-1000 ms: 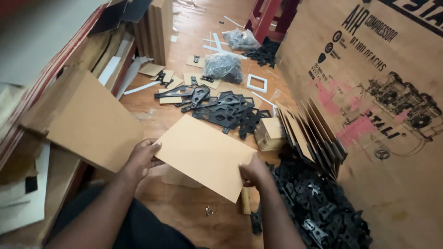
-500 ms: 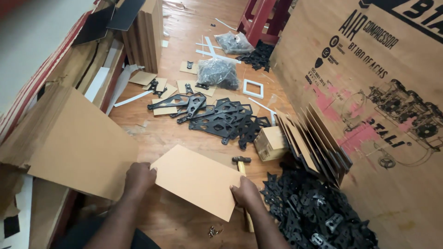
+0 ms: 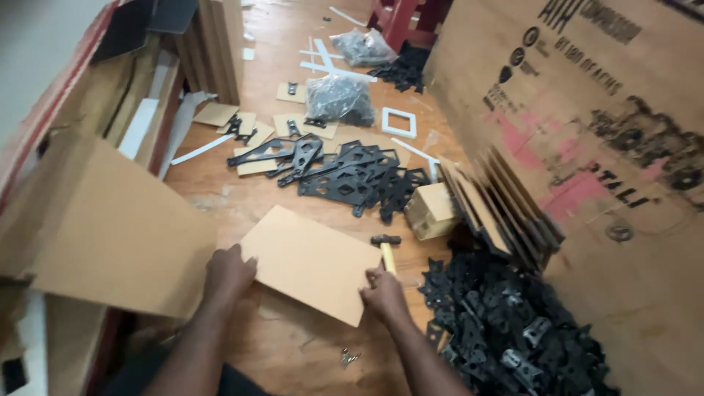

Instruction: The person sits on the floor and attaches black metal sawtooth hangers to cardboard backing sheets, positioning a hanger on a sheet and hammering nails with a mallet, then setting the finished sheet on a stack and starting the next one.

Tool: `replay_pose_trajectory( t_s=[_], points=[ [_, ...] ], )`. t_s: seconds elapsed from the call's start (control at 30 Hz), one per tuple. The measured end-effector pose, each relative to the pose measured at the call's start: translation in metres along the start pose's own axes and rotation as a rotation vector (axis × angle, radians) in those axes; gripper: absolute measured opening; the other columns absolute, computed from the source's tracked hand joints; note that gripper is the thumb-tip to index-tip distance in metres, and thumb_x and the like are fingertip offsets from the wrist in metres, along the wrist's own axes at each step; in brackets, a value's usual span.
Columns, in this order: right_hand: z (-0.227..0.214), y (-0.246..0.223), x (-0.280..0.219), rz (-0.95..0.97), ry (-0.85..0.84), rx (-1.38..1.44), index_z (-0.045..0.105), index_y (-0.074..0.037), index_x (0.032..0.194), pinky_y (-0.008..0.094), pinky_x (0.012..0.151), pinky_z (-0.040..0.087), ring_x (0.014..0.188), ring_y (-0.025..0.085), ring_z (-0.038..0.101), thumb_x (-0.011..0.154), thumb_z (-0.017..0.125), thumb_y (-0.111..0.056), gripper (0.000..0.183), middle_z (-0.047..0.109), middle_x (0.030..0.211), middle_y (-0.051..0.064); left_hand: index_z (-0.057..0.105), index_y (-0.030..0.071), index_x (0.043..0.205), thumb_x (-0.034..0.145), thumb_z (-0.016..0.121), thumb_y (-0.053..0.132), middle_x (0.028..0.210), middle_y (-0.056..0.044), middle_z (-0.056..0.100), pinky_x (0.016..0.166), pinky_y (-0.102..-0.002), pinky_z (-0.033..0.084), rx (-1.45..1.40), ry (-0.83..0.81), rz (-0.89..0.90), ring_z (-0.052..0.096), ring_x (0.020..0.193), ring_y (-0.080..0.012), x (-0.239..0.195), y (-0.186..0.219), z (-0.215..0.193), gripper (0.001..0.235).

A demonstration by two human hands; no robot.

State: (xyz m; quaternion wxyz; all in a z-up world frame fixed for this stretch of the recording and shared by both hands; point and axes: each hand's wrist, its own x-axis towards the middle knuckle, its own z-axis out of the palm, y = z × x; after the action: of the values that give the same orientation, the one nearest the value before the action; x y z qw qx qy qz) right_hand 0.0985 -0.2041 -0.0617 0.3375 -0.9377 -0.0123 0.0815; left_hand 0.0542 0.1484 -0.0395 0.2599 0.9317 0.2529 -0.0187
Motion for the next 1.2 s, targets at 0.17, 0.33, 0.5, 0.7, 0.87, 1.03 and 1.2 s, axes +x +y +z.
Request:
replay_pose_trajectory(
  t_s=[0.17, 0.33, 0.5, 0.7, 0.87, 1.03, 1.2],
  points=[
    [0.011, 0.011, 0.011, 0.006, 0.024, 0.042, 0.071, -0.008, 0.122, 0.038, 0.085, 0.060, 0.094, 0.029, 0.074, 0.078, 0.080, -0.015, 0.046, 0.075, 0.107, 0.015, 0.064, 0.010, 0.129, 0.089, 0.070, 0.046, 0.124, -0.025, 0.067, 0.100, -0.050, 0.055, 0.089, -0.185, -0.073, 0.065, 0.118, -0.0417, -0.010, 0.028, -0.014, 0.054],
    [-0.015, -0.020, 0.019, 0.078, 0.034, 0.002, 0.074, -0.011, 0.116, 0.038, 0.086, 0.058, 0.094, 0.027, 0.074, 0.084, 0.075, -0.016, 0.032, 0.076, 0.105, 0.016, 0.050, 0.022, 0.147, 0.091, 0.065, 0.049, 0.136, -0.016, 0.060, 0.106, -0.052, 0.052, 0.172, -0.307, 0.007, 0.058, 0.130, -0.0332, -0.015, 0.047, -0.013, 0.063],
    [-0.039, -0.015, 0.103, -0.145, 0.276, -0.055, 0.077, -0.013, 0.107, 0.043, 0.087, 0.058, 0.093, 0.034, 0.074, 0.083, 0.068, -0.011, 0.025, 0.076, 0.105, 0.016, 0.047, 0.024, 0.149, 0.095, 0.061, 0.049, 0.143, -0.018, 0.053, 0.107, -0.050, 0.051, 0.211, -0.343, 0.166, 0.054, 0.133, -0.0353, -0.028, 0.055, 0.012, 0.061],
    [-0.046, -0.028, 0.176, -0.169, 0.297, -0.287, 0.065, -0.011, 0.129, 0.049, 0.092, 0.053, 0.111, 0.043, 0.061, 0.082, 0.073, -0.013, 0.048, 0.052, 0.138, 0.024, 0.031, 0.046, 0.158, 0.096, 0.065, 0.048, 0.167, -0.027, 0.012, 0.121, -0.061, 0.027, 0.295, -0.615, 0.128, 0.021, 0.153, -0.0458, -0.048, 0.088, 0.004, 0.072],
    [-0.035, 0.001, 0.198, -0.304, 0.191, -0.562, 0.067, -0.012, 0.124, 0.049, 0.099, 0.050, 0.121, 0.042, 0.057, 0.081, 0.071, -0.016, 0.043, 0.055, 0.138, 0.022, 0.030, 0.052, 0.159, 0.095, 0.068, 0.047, 0.173, -0.023, -0.005, 0.124, -0.070, 0.015, 0.397, -0.878, 0.078, 0.002, 0.159, -0.0506, -0.053, 0.113, -0.015, 0.074],
    [-0.099, -0.048, 0.156, -0.355, 0.435, -0.257, 0.067, -0.006, 0.128, 0.048, 0.081, 0.053, 0.092, 0.040, 0.067, 0.096, 0.056, -0.007, 0.033, 0.071, 0.101, 0.021, 0.045, 0.046, 0.152, 0.096, 0.062, 0.030, 0.171, -0.023, 0.006, 0.123, -0.063, 0.019, 0.298, -0.639, 0.234, 0.012, 0.156, -0.0478, -0.055, 0.082, 0.013, 0.060],
    [-0.155, -0.135, 0.082, -0.643, 0.772, -0.160, 0.066, -0.002, 0.125, 0.044, 0.084, 0.052, 0.096, 0.034, 0.066, 0.105, 0.055, -0.005, 0.023, 0.070, 0.107, 0.019, 0.050, 0.019, 0.149, 0.096, 0.064, 0.039, 0.150, -0.021, 0.050, 0.113, -0.051, 0.038, -0.181, -0.296, 0.358, 0.046, 0.139, -0.0352, -0.048, 0.092, 0.011, 0.059]
  ],
)
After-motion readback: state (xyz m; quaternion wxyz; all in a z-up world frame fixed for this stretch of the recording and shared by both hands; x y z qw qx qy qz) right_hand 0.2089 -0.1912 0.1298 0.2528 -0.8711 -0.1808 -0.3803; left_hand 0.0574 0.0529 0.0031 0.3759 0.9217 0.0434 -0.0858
